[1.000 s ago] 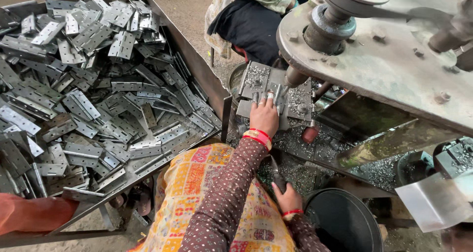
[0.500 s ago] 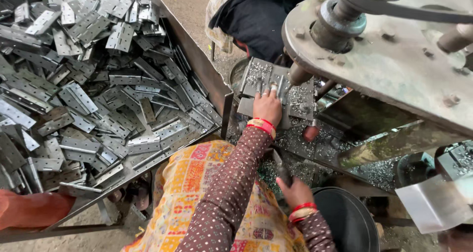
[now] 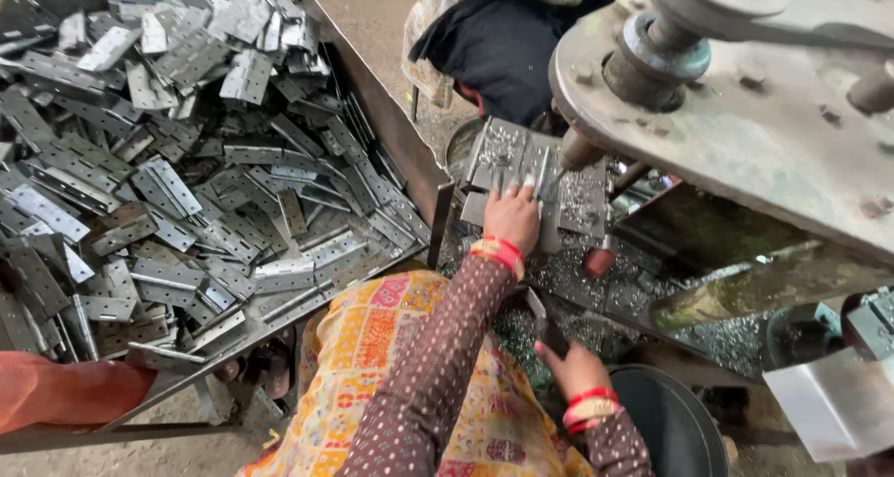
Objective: The person picks up a metal bracket from a bin, aligns it on a machine platform, and uses the machine to press holes into it before returning the processed item to the bin.
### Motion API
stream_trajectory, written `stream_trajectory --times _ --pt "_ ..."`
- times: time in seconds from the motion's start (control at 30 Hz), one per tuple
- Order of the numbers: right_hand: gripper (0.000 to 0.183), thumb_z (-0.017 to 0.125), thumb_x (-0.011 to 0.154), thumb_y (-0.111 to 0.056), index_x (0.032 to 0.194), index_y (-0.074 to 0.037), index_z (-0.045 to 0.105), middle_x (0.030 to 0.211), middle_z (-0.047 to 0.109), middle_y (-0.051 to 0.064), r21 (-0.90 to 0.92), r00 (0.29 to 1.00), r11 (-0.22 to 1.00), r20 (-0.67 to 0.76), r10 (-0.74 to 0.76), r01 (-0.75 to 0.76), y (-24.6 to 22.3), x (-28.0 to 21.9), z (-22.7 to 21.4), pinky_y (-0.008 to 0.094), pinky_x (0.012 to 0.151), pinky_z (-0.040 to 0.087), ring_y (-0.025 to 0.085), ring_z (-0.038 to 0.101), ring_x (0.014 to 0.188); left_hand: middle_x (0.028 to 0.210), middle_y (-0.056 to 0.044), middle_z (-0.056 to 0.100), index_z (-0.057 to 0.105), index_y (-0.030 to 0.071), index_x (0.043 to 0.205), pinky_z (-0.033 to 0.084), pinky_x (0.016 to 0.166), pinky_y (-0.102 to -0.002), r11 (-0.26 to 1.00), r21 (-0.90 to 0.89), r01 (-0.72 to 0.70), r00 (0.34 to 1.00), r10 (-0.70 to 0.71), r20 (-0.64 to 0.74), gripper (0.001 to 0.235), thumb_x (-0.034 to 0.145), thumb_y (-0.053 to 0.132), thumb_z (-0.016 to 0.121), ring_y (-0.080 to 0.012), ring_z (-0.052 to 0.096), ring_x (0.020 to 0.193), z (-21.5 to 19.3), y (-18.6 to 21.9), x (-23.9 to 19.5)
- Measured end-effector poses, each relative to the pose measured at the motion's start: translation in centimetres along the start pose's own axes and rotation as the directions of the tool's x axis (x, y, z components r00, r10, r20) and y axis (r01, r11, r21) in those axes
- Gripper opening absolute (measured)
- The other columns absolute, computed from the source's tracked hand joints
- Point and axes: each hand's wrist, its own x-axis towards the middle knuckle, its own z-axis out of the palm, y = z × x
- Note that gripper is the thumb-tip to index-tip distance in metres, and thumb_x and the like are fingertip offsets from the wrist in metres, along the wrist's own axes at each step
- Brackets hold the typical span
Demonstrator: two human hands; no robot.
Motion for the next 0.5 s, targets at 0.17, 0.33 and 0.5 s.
stream_trajectory --times 0.17,0.33,0.5 --pt "0.066 0.061 0.083 -0.07 0.101 -0.007 0.071 0.087 0.076 0.022 0.057 0.99 0.998 -0.138 -0.004 0.012 -1.2 -2.3 2.6 0.051 0.078 0.058 0.042 0.075 0.084 0.138 -0.011 0.064 0.078 0.009 0.093 0.045 0.1 -0.05 0.999 0.029 0.022 0.992 -0.018 -0.125 0.022 0.087 0.016 0.058 -0.0276 0.06 0.126 2.0 -0.1 1.6" --pt "0.062 0.062 0.084 -0.067 0.101 -0.008 0.069 0.088 0.075 0.025 0.119 0.978 0.993 -0.21 -0.004 0.03 0.5 -0.6 6.9 0.051 0.075 0.058 0.045 0.073 0.087 0.128 -0.008 0.068 0.079 0.011 0.086 0.047 0.093 -0.049 0.999 -0.029 0.025 1.0 -0.024 0.017 0.02 0.086 0.017 0.06 -0.0252 0.063 0.117 2.7 -0.8 2.0" --pt "0.066 0.05 0.088 -0.058 0.132 -0.013 0.072 0.095 0.068 0.034 -0.388 0.827 0.784 -0.089 -0.555 0.485 3.5 1.4 5.0 0.056 0.068 0.054 0.051 0.069 0.082 0.125 -0.005 0.069 0.076 0.014 0.096 0.053 0.094 -0.046 0.997 -0.061 0.037 0.988 -0.028 0.15 0.017 0.094 0.021 0.06 -0.0235 0.067 0.113 -1.9 -2.8 -0.2"
